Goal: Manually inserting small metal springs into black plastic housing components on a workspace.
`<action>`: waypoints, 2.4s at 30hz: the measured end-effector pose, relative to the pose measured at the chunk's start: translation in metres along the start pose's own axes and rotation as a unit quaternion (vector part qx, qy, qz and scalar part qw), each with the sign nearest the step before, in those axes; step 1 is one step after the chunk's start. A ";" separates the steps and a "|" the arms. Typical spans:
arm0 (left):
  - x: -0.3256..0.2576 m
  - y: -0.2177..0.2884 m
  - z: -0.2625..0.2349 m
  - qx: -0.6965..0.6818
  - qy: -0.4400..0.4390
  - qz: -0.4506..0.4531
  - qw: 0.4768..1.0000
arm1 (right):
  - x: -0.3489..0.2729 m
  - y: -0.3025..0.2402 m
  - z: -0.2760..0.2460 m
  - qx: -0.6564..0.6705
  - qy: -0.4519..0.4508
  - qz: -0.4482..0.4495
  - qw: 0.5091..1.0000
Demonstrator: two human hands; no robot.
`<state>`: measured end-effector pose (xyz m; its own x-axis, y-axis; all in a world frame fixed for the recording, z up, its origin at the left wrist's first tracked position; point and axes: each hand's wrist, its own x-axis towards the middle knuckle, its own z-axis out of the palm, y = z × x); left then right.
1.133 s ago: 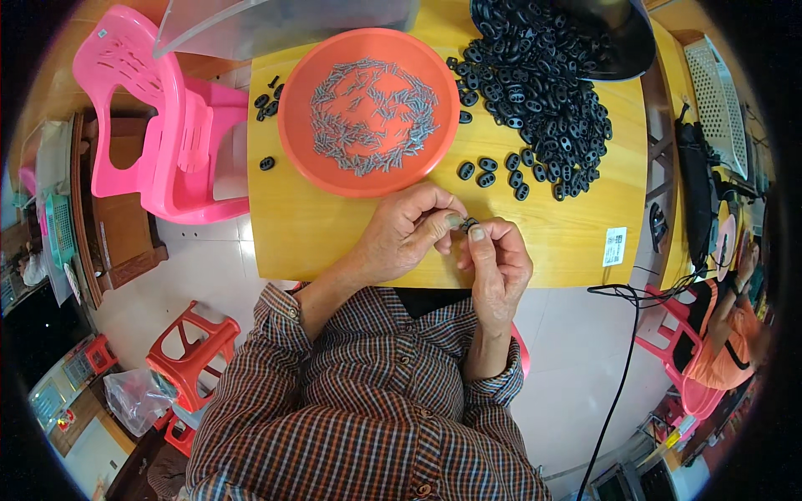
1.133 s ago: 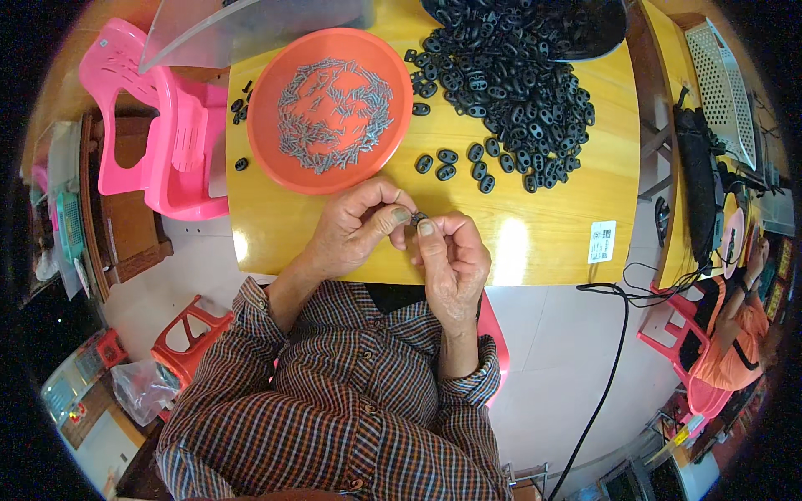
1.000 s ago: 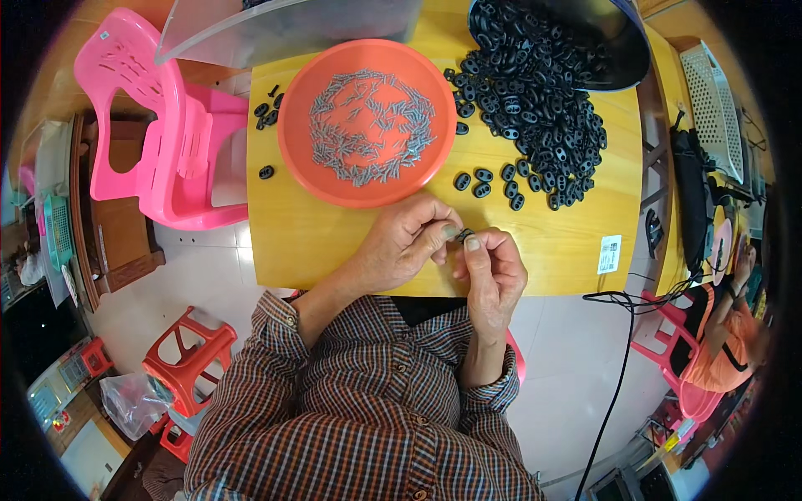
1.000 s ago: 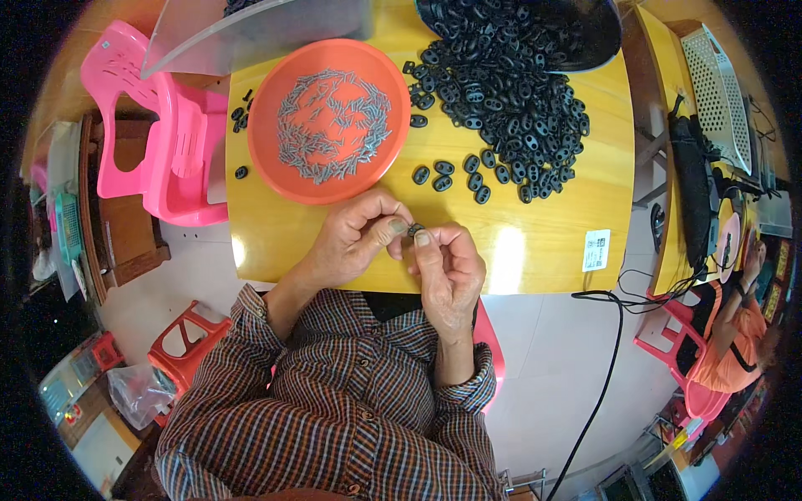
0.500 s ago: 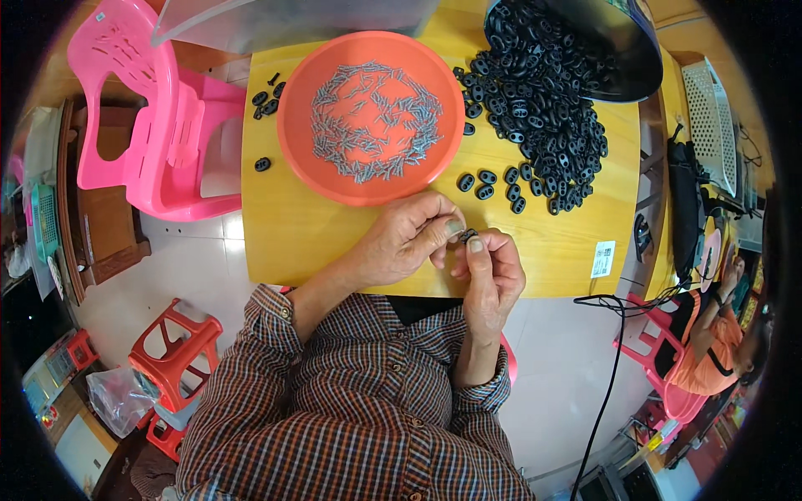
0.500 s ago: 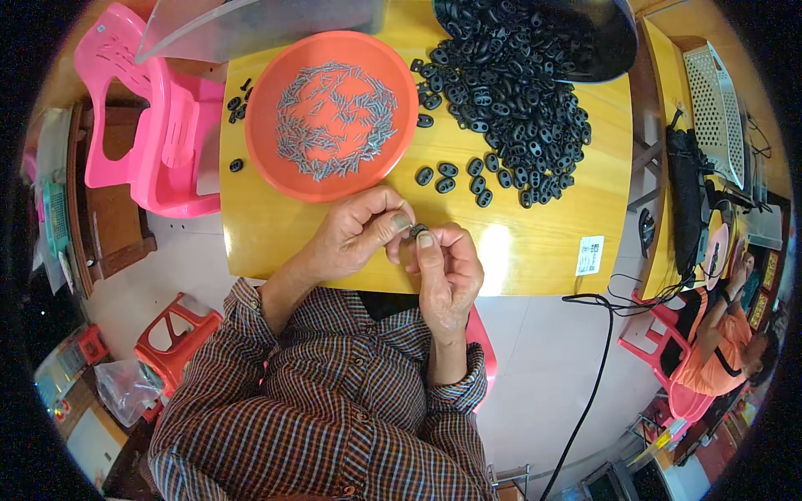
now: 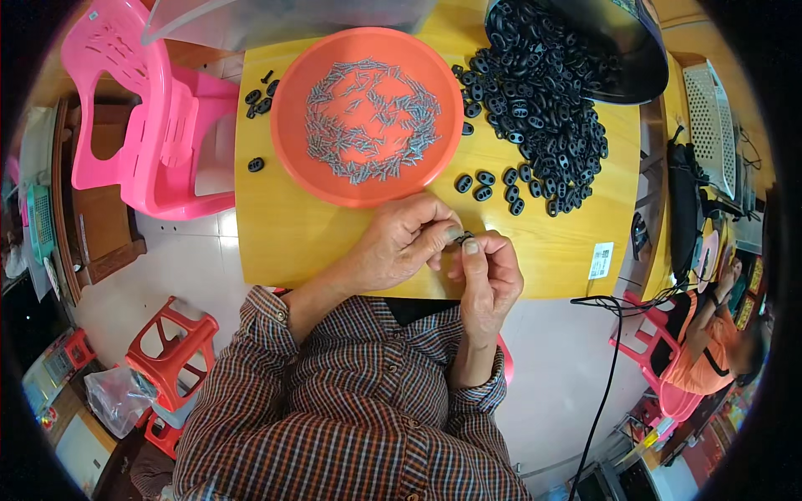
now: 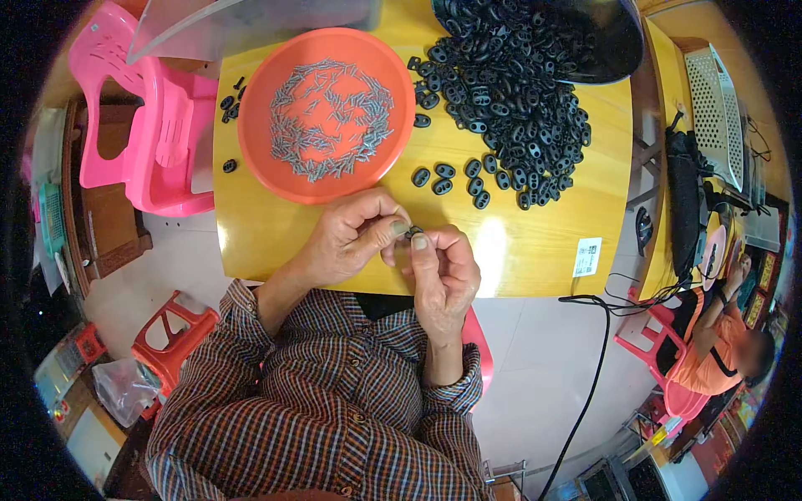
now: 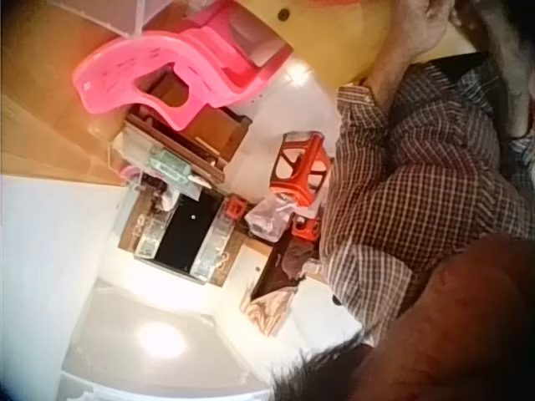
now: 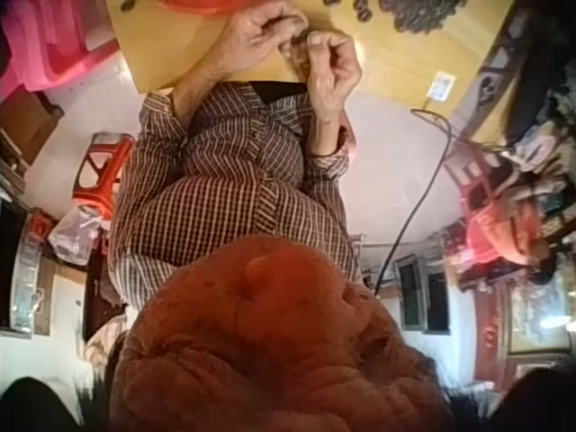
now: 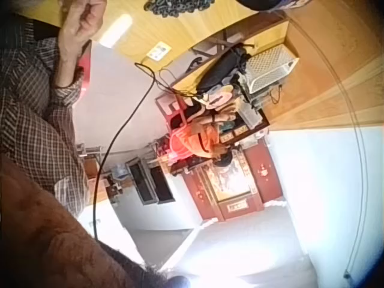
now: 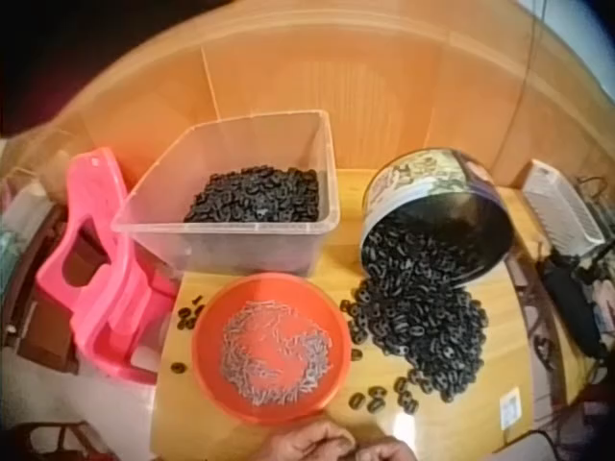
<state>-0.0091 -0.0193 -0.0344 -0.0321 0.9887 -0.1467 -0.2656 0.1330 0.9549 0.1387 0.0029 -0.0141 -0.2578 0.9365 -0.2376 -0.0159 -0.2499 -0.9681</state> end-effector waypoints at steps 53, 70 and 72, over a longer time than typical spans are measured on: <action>0.001 -0.004 0.010 0.081 0.050 0.043 0.994 | 0.001 -0.005 -0.001 0.004 0.010 0.020 1.000; -0.002 -0.003 0.009 0.071 0.048 0.063 0.994 | -0.004 -0.010 -0.005 -0.007 0.056 0.066 0.996; -0.002 -0.004 0.011 0.080 0.055 0.059 0.994 | -0.002 -0.010 -0.006 -0.007 0.059 0.066 0.996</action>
<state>0.0022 -0.0210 -0.0349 -0.1613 0.9856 -0.0497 -0.0983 0.0341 0.9946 0.1451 0.0046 -0.0038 -0.1412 0.9184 -0.3697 0.0250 -0.3700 -0.9287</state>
